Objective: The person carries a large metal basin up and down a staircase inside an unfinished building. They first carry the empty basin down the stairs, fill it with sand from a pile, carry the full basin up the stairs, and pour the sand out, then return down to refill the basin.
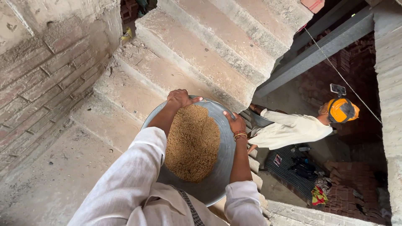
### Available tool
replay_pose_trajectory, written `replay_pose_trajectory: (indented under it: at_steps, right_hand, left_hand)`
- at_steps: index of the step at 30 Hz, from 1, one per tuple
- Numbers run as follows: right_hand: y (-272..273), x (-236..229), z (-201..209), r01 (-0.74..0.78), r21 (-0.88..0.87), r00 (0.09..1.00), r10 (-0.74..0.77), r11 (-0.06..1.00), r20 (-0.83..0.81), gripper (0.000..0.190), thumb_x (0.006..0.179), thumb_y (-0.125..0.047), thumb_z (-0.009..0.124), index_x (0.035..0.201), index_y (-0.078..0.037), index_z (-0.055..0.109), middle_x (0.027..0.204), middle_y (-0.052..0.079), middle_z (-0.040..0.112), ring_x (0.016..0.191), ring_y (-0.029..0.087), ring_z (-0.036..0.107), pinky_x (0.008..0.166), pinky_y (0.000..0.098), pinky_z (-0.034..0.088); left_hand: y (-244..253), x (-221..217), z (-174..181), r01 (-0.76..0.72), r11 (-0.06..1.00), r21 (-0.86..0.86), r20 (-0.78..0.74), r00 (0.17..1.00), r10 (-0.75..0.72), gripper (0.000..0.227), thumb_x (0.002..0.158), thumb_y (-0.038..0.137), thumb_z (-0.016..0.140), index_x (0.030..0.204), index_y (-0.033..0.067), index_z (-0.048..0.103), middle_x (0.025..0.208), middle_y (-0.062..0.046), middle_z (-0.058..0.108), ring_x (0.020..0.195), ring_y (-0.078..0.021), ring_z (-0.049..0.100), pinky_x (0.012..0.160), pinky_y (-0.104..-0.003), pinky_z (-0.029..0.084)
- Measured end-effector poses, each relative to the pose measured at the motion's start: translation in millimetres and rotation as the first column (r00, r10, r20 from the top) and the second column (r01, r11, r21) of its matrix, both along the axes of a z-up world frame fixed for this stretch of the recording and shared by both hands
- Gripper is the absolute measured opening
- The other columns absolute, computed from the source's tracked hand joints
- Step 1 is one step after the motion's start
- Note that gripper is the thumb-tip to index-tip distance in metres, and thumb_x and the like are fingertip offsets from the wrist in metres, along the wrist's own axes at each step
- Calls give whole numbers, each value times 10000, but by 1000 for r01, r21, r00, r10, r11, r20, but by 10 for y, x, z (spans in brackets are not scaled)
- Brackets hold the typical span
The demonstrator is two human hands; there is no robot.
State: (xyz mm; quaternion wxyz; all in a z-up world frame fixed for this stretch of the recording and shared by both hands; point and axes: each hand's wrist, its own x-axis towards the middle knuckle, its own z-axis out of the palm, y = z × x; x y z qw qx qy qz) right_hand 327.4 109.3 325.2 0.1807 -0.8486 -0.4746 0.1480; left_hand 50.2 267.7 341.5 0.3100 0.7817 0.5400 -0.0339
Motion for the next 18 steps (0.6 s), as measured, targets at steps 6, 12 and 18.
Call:
replay_pose_trajectory:
  at_steps: [6, 12, 18]
  right_hand:
    - [-13, -31, 85, 54, -10, 998, -54, 998, 8, 1055, 720, -906, 536, 1332, -57, 670, 1328, 228, 661, 1250, 390, 623, 1037, 479, 488]
    - [3, 112, 127, 26, -16, 999, -26, 1000, 21, 1055, 766, -905, 517, 1342, -37, 678, 1291, 274, 676, 1245, 417, 631, 1054, 471, 491]
    - [278, 605, -234, 57, -37, 998, -57, 998, 3, 1115, 738, -921, 537, 1354, 0, 661, 1315, 295, 658, 1284, 420, 609, 1101, 457, 463]
  left_hand:
    - [16, 60, 48, 19, 1000, -3, -31, 999, -19, 1086, 686, 1022, 389, 970, 50, 781, 1045, -156, 750, 1093, -291, 702, 928, -461, 565]
    - [117, 252, -69, 42, 999, 18, 18, 999, -42, 1064, 693, 1015, 383, 957, 67, 788, 1019, -139, 755, 1076, -283, 709, 934, -448, 557]
    - [391, 575, -169, 30, 999, 16, 32, 999, -30, 1070, 690, 1012, 431, 1006, 49, 772, 1039, -138, 724, 1102, -292, 684, 927, -450, 544]
